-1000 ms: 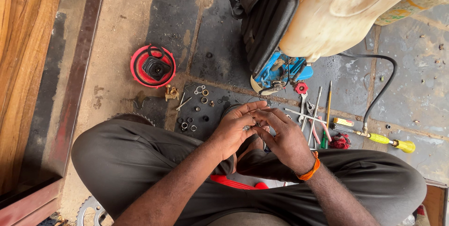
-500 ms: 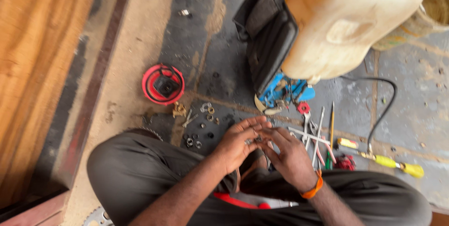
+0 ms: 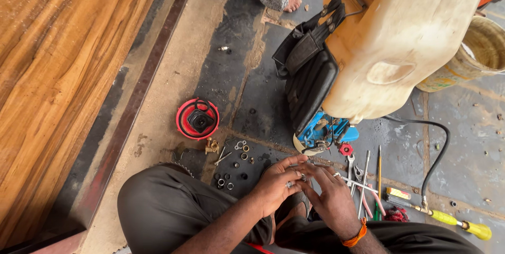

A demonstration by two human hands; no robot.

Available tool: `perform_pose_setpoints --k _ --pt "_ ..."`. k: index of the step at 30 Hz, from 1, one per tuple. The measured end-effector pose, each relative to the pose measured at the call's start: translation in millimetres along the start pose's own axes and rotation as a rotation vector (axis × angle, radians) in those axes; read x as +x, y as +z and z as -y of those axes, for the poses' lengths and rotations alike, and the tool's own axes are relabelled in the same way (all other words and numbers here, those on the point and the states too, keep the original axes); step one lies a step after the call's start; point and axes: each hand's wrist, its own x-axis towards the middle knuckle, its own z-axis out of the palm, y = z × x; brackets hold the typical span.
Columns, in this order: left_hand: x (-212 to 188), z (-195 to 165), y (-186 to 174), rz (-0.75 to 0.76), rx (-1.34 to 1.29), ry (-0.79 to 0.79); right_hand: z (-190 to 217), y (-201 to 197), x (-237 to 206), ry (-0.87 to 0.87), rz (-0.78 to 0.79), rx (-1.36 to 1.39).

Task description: The person sits on the workshop floor and works on a small brass carburetor/fuel valve assembly, fitting small screws and fittings into it by hand and turning parts to thread them together. They pick up small hardware from the floor, hold the brass body in one hand while threading components with the other, and hold the assembly up to view it.

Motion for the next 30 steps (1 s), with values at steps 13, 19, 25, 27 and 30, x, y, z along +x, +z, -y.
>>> perform_pose_setpoints --k 13,19,25,27,30 --pt "-1 -8 6 0.079 0.114 -0.027 4 -10 4 -0.075 -0.147 0.084" --pt "1 -12 -13 0.115 -0.062 0.058 7 -6 0 -0.048 -0.162 0.098" --pt "-3 -23 -7 0.161 -0.137 0.058 18 8 3 -0.142 -0.088 0.04" --pt "-3 -25 -3 0.148 -0.139 0.051 21 11 4 -0.127 -0.054 -0.029" --pt "-4 -25 -2 0.096 -0.141 0.029 22 14 4 -0.19 -0.03 -0.085"
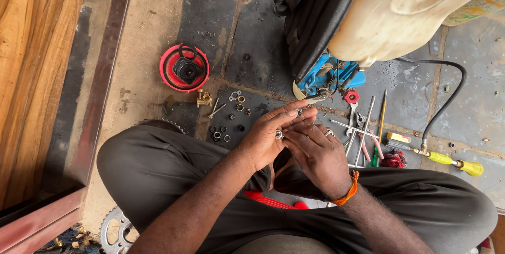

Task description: The person sits on the workshop floor and works on a small brass carburetor/fuel valve assembly, fitting small screws and fittings into it by hand and turning parts to thread them together. They pick up small hardware from the floor, hold the brass body in one hand while threading components with the other, and hold the assembly up to view it.

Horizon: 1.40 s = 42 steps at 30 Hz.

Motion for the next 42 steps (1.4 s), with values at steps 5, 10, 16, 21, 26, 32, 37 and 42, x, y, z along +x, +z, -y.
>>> perform_pose_setpoints --k 5,10,16,21,26,32,37,42 --pt "4 8 -6 -0.021 -0.031 0.007 -5 5 -6 -0.036 0.008 -0.036" --pt "8 17 -14 -0.077 0.019 0.075 -20 10 -14 0.346 0.049 0.631" --pt "13 18 -16 -0.109 0.191 0.172 -49 3 -18 0.752 0.143 1.42" --pt "12 18 -15 -0.089 0.15 0.093 -50 -3 -19 0.711 0.138 1.316" --pt "15 16 -13 -0.111 0.211 0.054 -46 -8 -15 0.686 0.118 1.164" --pt "13 14 -5 -0.058 0.321 0.042 -55 -15 -8 0.521 -0.046 0.958" --pt "9 17 -3 0.034 0.325 0.038 -59 -14 -12 0.418 -0.087 0.771" --pt "10 21 -4 0.001 0.318 0.001 -57 -7 -13 0.47 -0.022 0.758"
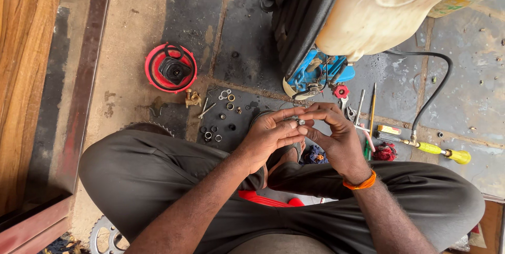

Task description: The person sits on the workshop floor and works on a small brass carburetor/fuel valve assembly, fitting small screws and fittings into it by hand and turning parts to thread them together. They pick up small hardware from the floor, hold the brass body in one hand while threading components with the other, and hold the assembly up to view it.

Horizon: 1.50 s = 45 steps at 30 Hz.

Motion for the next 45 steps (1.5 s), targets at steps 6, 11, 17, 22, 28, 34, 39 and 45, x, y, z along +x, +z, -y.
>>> perform_pose_setpoints --k 6,11,17,22,28,34,39,45 --pt "-2 -3 1 -0.001 0.02 -0.02 3 2 1 -0.025 0.0 -0.057" --pt "-5 -8 3 0.009 0.153 0.01 11 5 -2 -0.119 -0.01 -0.241" --pt "-4 -9 1 -0.012 0.096 -0.015 29 12 -1 -0.171 -0.05 -0.349" --pt "-3 -9 -6 -0.042 -0.197 -0.019 43 18 -8 -0.374 -0.121 -0.587" --pt "-5 -10 -5 0.014 -0.297 0.002 38 44 -13 -0.467 -0.065 -0.733" --pt "-6 -4 -2 -0.029 -0.23 -0.014 29 58 -14 -0.269 -0.035 -0.676" --pt "-5 1 -6 -0.071 -0.24 -0.023 27 56 -14 -0.228 0.001 -0.545" --pt "-2 4 -8 -0.044 -0.23 0.043 24 43 -12 0.159 0.104 -0.258"
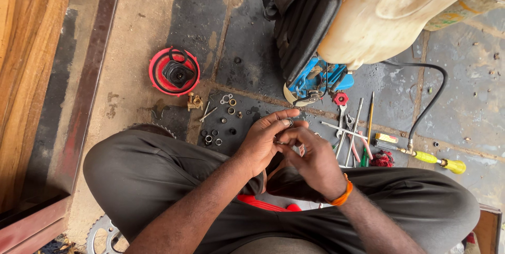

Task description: The person sits on the workshop floor and works on a small brass carburetor/fuel valve assembly, fitting small screws and fittings into it by hand and turning parts to thread them together. They pick up small hardware from the floor, hold the brass body in one hand while threading components with the other, and hold the assembly up to view it.

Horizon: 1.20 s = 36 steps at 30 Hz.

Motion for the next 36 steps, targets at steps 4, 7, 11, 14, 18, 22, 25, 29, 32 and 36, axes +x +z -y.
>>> perform_pose_setpoints --k 4,7,11,14,18,22,25,29,32,36 --pt "2 2 -2 -0.057 0.081 -0.003 -10 -16 4 -0.09 0.003 0.19" --pt "3 5 -3 -0.081 0.216 0.052 -18 -28 7 -0.121 -0.008 0.275" --pt "5 8 -3 -0.096 0.274 0.06 -21 -35 8 -0.127 -0.072 0.328" --pt "5 10 -1 -0.087 0.322 0.057 -18 -34 6 -0.129 -0.138 0.254" --pt "3 12 2 -0.095 0.375 0.009 -10 -32 4 -0.134 -0.219 0.046" --pt "1 13 6 -0.066 0.369 -0.034 -2 -33 2 -0.281 -0.261 -0.225" --pt "0 10 7 -0.055 0.39 -0.029 2 -32 2 -0.333 -0.262 -0.308" --pt "-3 6 8 -0.065 0.381 -0.034 3 -30 0 -0.426 -0.242 -0.4" --pt "-5 7 6 -0.088 0.403 -0.031 1 -27 -1 -0.498 -0.217 -0.47" --pt "-5 9 0 -0.112 0.356 -0.042 4 -24 -2 -0.529 -0.221 -0.52"
